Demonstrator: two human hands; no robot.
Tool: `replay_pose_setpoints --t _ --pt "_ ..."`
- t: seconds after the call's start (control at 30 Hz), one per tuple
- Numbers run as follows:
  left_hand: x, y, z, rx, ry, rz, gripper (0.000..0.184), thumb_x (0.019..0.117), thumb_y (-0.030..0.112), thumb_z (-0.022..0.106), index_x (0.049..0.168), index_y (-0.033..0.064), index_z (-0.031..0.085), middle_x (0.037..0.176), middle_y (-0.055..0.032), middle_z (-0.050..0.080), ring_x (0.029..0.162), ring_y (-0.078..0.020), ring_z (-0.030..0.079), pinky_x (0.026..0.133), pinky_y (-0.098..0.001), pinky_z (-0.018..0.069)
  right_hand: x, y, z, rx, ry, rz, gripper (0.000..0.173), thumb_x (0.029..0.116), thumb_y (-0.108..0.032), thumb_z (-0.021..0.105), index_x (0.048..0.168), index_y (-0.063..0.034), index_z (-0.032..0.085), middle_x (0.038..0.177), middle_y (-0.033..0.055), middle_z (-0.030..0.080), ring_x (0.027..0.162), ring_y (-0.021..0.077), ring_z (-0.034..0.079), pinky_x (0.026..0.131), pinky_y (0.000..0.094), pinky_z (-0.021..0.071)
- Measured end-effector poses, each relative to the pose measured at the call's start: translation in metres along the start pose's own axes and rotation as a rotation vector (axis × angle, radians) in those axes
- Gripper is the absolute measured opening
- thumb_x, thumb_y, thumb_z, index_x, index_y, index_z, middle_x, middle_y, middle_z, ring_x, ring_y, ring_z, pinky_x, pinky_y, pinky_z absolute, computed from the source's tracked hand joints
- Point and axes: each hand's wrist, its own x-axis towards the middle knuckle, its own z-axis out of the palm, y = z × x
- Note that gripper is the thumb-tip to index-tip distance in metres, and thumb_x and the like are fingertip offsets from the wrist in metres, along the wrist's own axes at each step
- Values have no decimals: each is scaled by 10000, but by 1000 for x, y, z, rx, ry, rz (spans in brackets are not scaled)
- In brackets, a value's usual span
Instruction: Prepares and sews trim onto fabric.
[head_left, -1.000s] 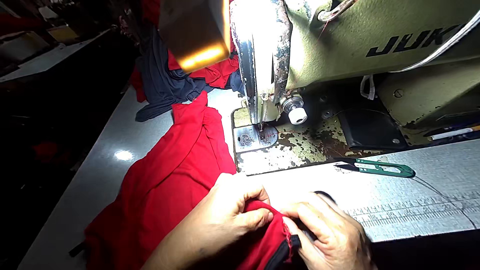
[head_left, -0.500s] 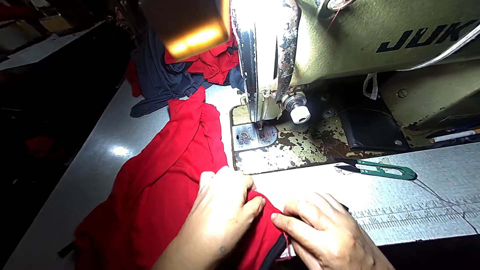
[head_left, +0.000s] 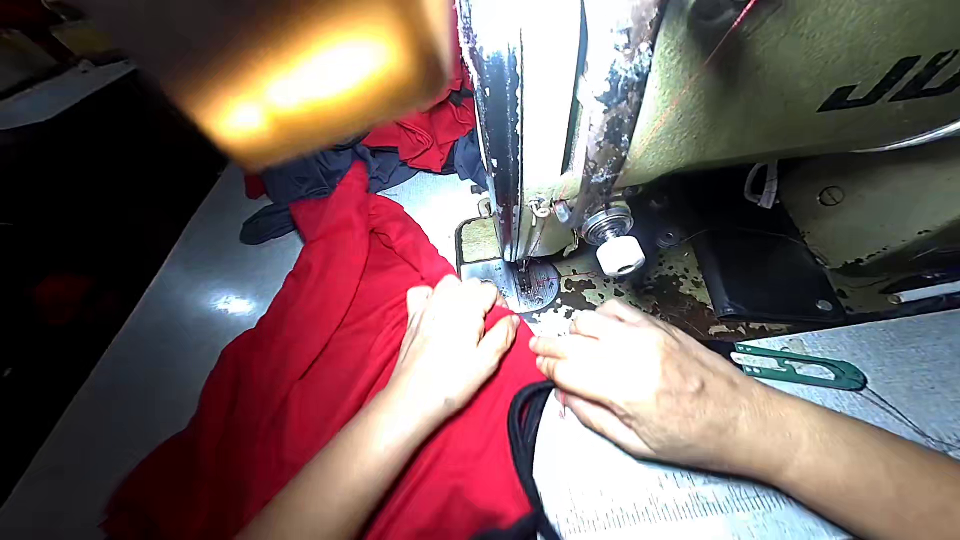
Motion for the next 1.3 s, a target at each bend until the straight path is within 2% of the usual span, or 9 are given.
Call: replay_pose_setpoints --t 0.1,0.17,0.33,0.43,0.6,0.7,0.93,1.07,1.3 --pt "29 -13 1 -43 -35 19 308 969 402 508 835 195 692 771 51 573 862 -142 555 841 -441 342 5 13 10 -26 73 69 302 1001 -243 489 1016 -167 781 1154 -37 748 924 155 625 756 312 449" --pt "37 -15 2 -59 -29 8 297 964 390 523 795 188 661 769 45 578 863 -145 569 852 -456 348 6 14 12 -44 83 127 293 992 -245 496 995 -176 780 1163 -43 748 963 166 642 787 329 464" --pt "40 -13 3 -71 -9 -39 279 956 372 541 815 173 676 802 34 611 883 -156 580 836 -457 365 5 15 12 -46 72 190 267 989 -240 513 977 -186 774 1170 -63 735 1037 151 638 861 327 488" --pt "39 -8 3 -49 30 -55 273 963 335 543 828 143 682 804 7 624 879 -183 586 845 -475 361 7 15 12 -66 64 214 276 987 -235 507 998 -178 777 1181 -57 733 1005 163 634 834 344 482" --pt "37 -1 5 9 61 -71 279 982 317 533 835 131 678 813 -14 632 888 -208 590 851 -486 358 6 14 14 -80 69 212 290 1001 -244 492 1008 -168 772 1190 -46 727 1026 186 630 844 368 487" --pt "37 -3 6 19 67 -50 280 975 314 530 813 130 666 796 -14 616 861 -199 584 837 -472 354 4 18 13 -40 72 163 292 1009 -230 496 1020 -173 782 1239 -54 722 1083 171 624 893 350 477" --pt "39 -6 6 1 73 -37 277 974 316 528 818 137 671 785 2 606 853 -197 572 819 -469 346 6 17 12 -33 65 190 276 1006 -238 497 980 -186 766 1175 -69 732 1032 143 622 844 316 460" --pt "43 -8 6 -6 61 -47 281 979 294 508 870 120 699 845 -21 650 911 -215 598 828 -487 364 6 16 13 -44 43 228 290 1007 -241 483 1042 -181 764 1206 -69 722 1043 149 625 846 328 473" --pt "49 -11 2 -21 59 -45 237 965 250 567 810 95 657 839 -57 640 917 -245 609 818 -501 383 6 16 15 -64 24 245 337 1007 -261 466 1129 -179 768 1270 -67 706 1069 165 627 865 344 482"
